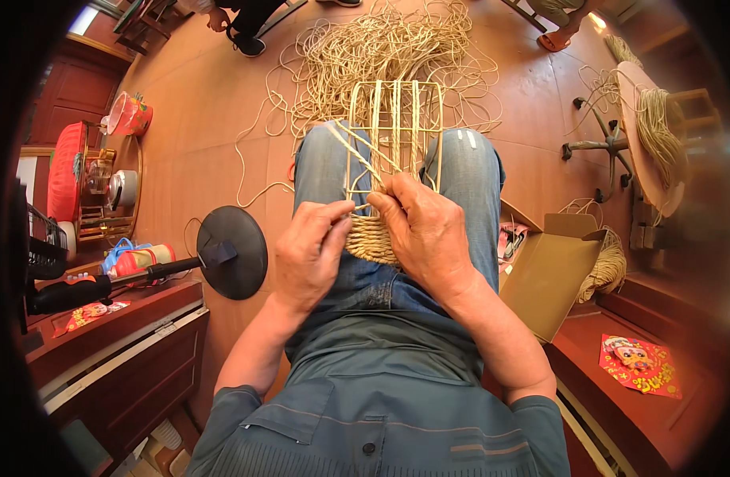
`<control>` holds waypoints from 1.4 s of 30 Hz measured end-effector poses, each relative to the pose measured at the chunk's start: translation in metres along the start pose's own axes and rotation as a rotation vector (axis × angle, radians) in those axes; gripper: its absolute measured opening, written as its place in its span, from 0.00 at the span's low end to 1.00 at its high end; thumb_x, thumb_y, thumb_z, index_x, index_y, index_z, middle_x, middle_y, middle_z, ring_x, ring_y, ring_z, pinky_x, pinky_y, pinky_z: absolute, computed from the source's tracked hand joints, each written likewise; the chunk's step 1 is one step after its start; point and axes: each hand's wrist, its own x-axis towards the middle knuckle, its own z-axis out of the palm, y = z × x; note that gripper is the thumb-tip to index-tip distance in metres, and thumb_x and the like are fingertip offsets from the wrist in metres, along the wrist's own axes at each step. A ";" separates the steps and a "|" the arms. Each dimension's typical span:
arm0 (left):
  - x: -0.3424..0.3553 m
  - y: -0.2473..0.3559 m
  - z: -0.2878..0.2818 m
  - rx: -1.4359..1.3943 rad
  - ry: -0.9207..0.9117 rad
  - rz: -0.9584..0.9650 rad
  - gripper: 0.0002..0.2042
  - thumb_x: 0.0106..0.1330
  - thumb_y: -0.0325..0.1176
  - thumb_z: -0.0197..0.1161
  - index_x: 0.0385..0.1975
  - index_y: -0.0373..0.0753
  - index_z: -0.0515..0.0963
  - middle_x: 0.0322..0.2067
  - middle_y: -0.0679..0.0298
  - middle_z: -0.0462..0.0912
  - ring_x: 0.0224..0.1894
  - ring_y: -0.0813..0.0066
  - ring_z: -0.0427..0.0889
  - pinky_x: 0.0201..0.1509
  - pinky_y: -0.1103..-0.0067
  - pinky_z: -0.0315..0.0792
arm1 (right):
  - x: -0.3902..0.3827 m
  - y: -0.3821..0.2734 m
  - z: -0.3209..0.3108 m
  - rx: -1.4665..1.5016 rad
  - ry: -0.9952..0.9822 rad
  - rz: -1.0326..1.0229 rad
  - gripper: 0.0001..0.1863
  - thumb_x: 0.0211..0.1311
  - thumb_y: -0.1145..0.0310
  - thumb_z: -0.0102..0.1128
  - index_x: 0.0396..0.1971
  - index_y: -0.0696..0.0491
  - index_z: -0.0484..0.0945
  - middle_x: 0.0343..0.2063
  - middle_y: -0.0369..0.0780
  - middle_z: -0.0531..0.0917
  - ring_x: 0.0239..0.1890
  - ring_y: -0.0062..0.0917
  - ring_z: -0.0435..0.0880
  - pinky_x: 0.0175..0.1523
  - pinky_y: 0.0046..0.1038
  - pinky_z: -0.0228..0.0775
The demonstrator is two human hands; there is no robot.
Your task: The person is weaving a small basket structure using long thin straw or wicker strips.
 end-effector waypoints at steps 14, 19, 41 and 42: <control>0.001 0.025 0.013 0.613 -0.177 0.156 0.16 0.72 0.28 0.68 0.58 0.35 0.84 0.35 0.61 0.78 0.37 0.64 0.84 0.40 0.69 0.80 | 0.008 0.003 0.011 -0.110 0.057 -0.113 0.10 0.73 0.68 0.75 0.39 0.54 0.81 0.30 0.45 0.89 0.30 0.40 0.92 0.34 0.37 0.81; 0.011 0.035 0.003 0.353 -0.300 -0.057 0.15 0.77 0.29 0.67 0.60 0.34 0.83 0.33 0.53 0.83 0.36 0.54 0.88 0.42 0.63 0.81 | 0.000 0.002 0.002 -0.145 0.025 -0.184 0.08 0.76 0.69 0.70 0.45 0.54 0.79 0.33 0.46 0.90 0.33 0.43 0.92 0.35 0.42 0.84; -0.001 0.039 -0.003 0.213 -0.342 -0.165 0.26 0.77 0.32 0.68 0.72 0.31 0.73 0.36 0.42 0.91 0.37 0.39 0.92 0.39 0.53 0.84 | -0.012 0.001 0.009 0.008 -0.037 -0.046 0.28 0.75 0.79 0.64 0.71 0.52 0.70 0.35 0.45 0.89 0.39 0.49 0.92 0.41 0.47 0.85; -0.001 0.037 -0.004 0.201 -0.347 -0.188 0.28 0.76 0.33 0.69 0.73 0.32 0.73 0.36 0.43 0.91 0.37 0.40 0.92 0.39 0.53 0.84 | -0.014 0.001 0.011 0.003 0.001 -0.054 0.29 0.74 0.80 0.65 0.72 0.52 0.70 0.35 0.45 0.88 0.38 0.48 0.92 0.40 0.47 0.85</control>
